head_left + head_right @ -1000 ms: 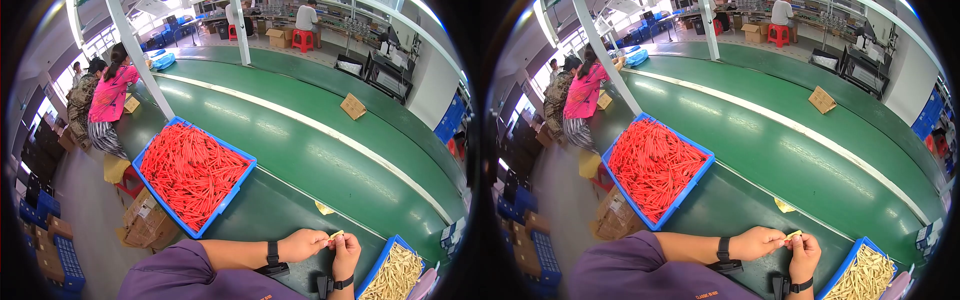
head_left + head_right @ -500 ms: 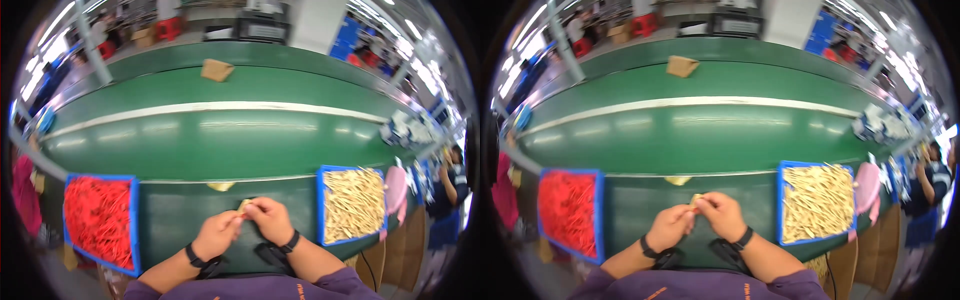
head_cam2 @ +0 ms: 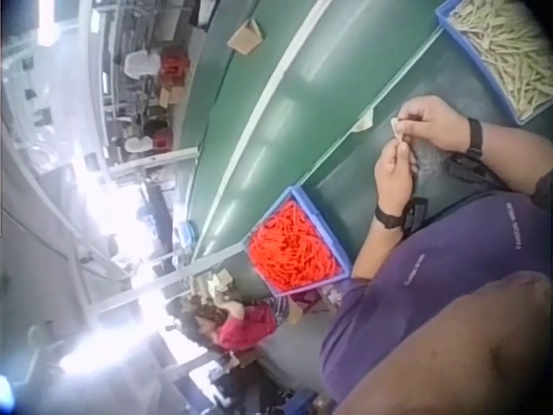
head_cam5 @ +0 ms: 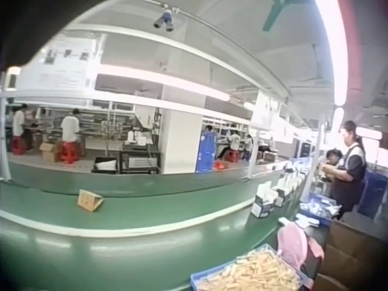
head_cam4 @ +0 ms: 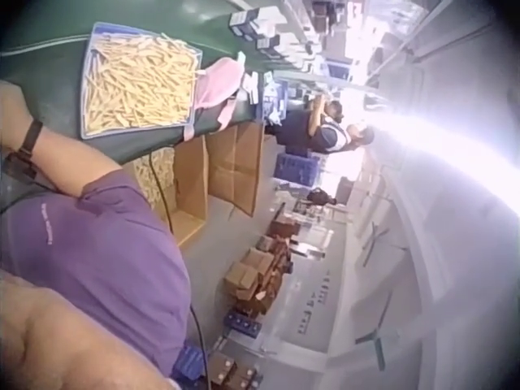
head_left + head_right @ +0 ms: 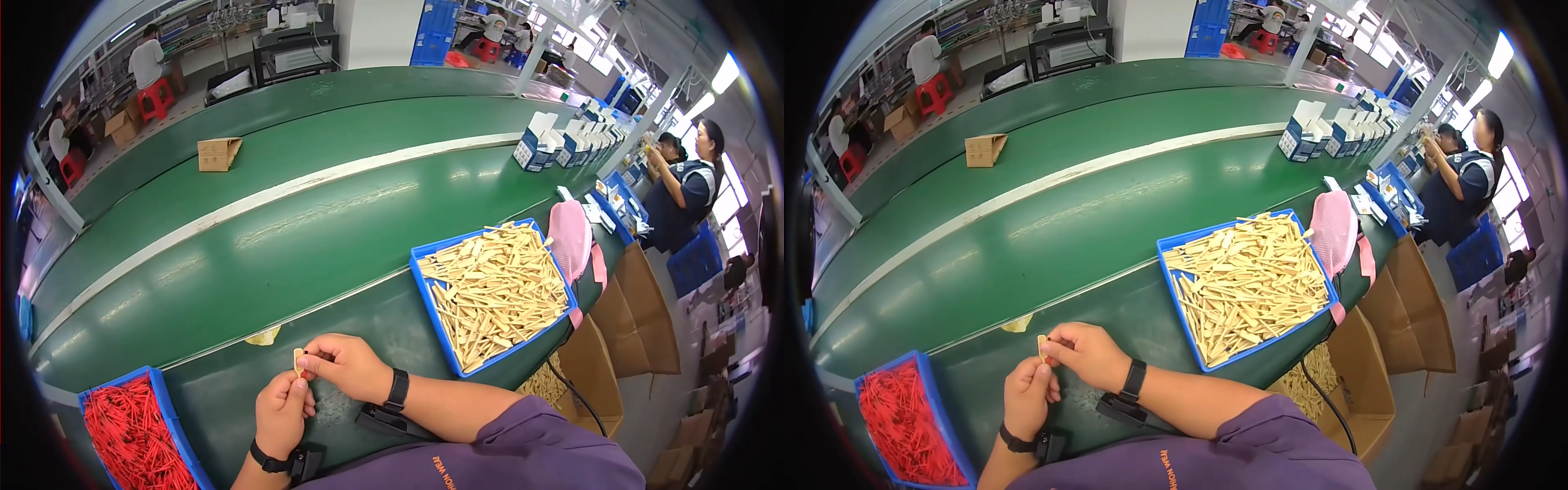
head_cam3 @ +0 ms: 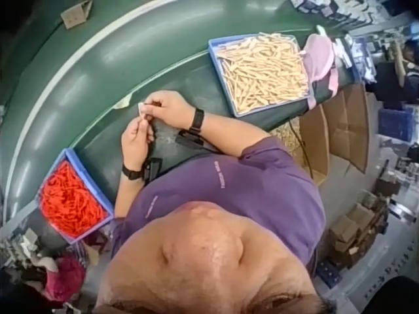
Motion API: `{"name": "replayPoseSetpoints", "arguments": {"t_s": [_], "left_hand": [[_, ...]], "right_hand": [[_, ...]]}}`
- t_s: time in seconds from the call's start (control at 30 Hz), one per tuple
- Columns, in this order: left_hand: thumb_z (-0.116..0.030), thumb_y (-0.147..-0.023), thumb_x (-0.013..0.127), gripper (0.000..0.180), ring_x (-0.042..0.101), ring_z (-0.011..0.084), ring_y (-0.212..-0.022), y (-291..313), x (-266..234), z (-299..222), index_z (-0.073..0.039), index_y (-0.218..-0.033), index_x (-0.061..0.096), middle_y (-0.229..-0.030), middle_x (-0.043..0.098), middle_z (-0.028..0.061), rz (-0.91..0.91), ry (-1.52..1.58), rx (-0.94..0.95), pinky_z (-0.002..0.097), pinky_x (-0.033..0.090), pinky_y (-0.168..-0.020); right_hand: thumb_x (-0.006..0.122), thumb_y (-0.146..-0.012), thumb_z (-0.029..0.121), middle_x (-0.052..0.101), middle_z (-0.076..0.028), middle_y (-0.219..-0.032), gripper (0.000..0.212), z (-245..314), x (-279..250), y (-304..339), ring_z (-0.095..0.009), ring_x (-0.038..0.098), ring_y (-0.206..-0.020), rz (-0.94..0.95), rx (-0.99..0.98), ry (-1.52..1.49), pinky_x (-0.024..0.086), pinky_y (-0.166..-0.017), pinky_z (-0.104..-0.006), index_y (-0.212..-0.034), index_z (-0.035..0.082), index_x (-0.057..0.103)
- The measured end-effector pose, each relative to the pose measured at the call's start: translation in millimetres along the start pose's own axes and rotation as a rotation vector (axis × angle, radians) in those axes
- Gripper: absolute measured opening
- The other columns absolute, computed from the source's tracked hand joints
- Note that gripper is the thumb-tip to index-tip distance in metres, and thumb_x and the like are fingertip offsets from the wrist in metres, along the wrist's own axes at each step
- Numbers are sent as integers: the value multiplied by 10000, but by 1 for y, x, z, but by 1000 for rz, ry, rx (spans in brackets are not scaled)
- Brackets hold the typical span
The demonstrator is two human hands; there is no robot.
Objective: Picking up small components with wires and placing them into cardboard boxes on an assembly line.
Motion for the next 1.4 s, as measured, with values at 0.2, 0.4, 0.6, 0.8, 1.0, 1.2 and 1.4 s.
{"name": "replayPoseSetpoints", "arguments": {"t_s": [0.2, 0.4, 0.6, 0.8, 1.0, 1.2, 1.4], "left_hand": [[-145, -1023, 513, 196, 549, 67, -607, 3, -4, -3, -1, -1047, 643, -722, 599, 6, -27, 15, 6, 215, 467, -575], [-142, -1024, 508, 187, 551, 70, -611, 0, -3, 1, -4, -1026, 633, -722, 600, 0, -3, 13, -12, 215, 469, -582], [-144, -1024, 509, 182, 551, 71, -601, -2, 5, -1, -5, -1012, 626, -719, 597, 1, 35, 10, 20, 215, 467, -573], [-148, -1027, 502, 173, 532, 67, -569, 0, -2, 5, -11, -1003, 605, -705, 590, 5, -4, 4, 34, 206, 437, -533], [-149, -1032, 490, 169, 520, 61, -558, 0, 0, 2, -20, -991, 591, -693, 581, 3, -6, 2, 34, 200, 418, -517], [-174, -1034, 480, 184, 513, 61, -544, -3, 7, -2, -34, -978, 585, -685, 574, 5, 5, -13, 58, 195, 409, -502], [-193, -1034, 481, 197, 510, 62, -534, 0, 6, -6, -36, -982, 588, -684, 573, 6, -19, -27, 74, 194, 404, -491]], "right_hand": [[659, -963, 144, 691, -43, -876, 156, 7, 1, 2, -84, 638, -806, -5, -7, 98, 527, -730, -236, -982, -11, 665], [664, -961, 153, 691, -39, -861, 166, 6, 0, 0, -80, 635, -792, -34, 6, 157, 524, -721, -235, -979, -13, 668], [654, -965, 145, 689, -40, -865, 153, 4, -2, 2, -78, 631, -799, -31, -9, 93, 519, -717, -234, -977, -7, 669], [644, -968, 128, 676, -37, -882, 135, 8, 1, 0, -72, 618, -824, 5, -52, 72, 522, -742, -246, -977, -6, 660], [616, -990, 190, 637, -32, -814, 211, 11, 4, 2, -81, 578, -753, 1, -89, 50, 493, -695, -254, -909, -4, 640], [615, -992, 204, 634, -33, -805, 228, 12, -2, 3, -86, 576, -748, -15, -89, 74, 484, -683, -256, -886, 3, 641], [620, -986, 227, 642, -43, -795, 253, 19, 1, 5, -93, 574, -735, -40, -135, 166, 485, -672, -271, -859, 10, 641]]}}
Point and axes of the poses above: each hand's wrist, its own y-axis away from the middle knuckle, its own x-axis out of the palm, z = x × y, the point moved 9 cm from there along -y, towards the middle knuckle
